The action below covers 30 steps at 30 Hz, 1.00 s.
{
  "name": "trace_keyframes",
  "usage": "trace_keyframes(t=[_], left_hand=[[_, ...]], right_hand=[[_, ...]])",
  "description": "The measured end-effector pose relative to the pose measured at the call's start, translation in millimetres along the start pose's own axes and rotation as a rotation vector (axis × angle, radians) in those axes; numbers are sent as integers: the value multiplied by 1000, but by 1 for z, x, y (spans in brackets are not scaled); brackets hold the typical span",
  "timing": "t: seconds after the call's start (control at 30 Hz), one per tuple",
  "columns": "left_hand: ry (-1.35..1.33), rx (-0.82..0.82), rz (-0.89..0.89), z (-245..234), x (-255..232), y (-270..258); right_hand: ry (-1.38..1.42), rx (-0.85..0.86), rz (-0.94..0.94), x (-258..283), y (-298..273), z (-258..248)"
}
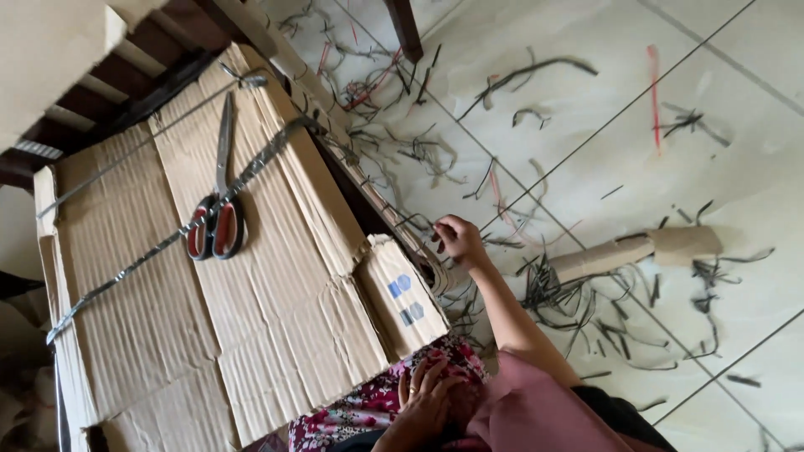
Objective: Wrapping a piece of furniture in protective cardboard and securing it with plastic straps and knots.
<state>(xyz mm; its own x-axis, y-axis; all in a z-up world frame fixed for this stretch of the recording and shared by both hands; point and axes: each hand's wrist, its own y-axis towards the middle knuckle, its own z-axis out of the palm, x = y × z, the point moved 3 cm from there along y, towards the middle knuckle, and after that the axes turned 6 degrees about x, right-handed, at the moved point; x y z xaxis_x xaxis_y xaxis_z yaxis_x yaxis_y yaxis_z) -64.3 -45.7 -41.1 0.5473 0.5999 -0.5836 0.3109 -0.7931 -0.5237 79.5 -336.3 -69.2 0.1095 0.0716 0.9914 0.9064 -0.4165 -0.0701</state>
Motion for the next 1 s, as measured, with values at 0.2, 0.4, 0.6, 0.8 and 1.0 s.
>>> trace_keyframes(t=[0.2, 0.4, 0.6, 0.8, 1.0], left_hand=[[62, 74, 34, 2, -11, 14], [-754, 456, 367, -155, -108, -62], [24, -766, 182, -371, -96, -197], [436, -901, -445, -415, 129, -119], [385, -1109, -296, -406, 58, -164]], right_hand=[[343, -187, 40, 60, 2, -57], [15, -263, -194, 238, -25, -84], [42, -207, -335, 318, -45, -60], [-134, 21, -443, 333, -52, -21], [-427, 155, -285, 372, -84, 27]])
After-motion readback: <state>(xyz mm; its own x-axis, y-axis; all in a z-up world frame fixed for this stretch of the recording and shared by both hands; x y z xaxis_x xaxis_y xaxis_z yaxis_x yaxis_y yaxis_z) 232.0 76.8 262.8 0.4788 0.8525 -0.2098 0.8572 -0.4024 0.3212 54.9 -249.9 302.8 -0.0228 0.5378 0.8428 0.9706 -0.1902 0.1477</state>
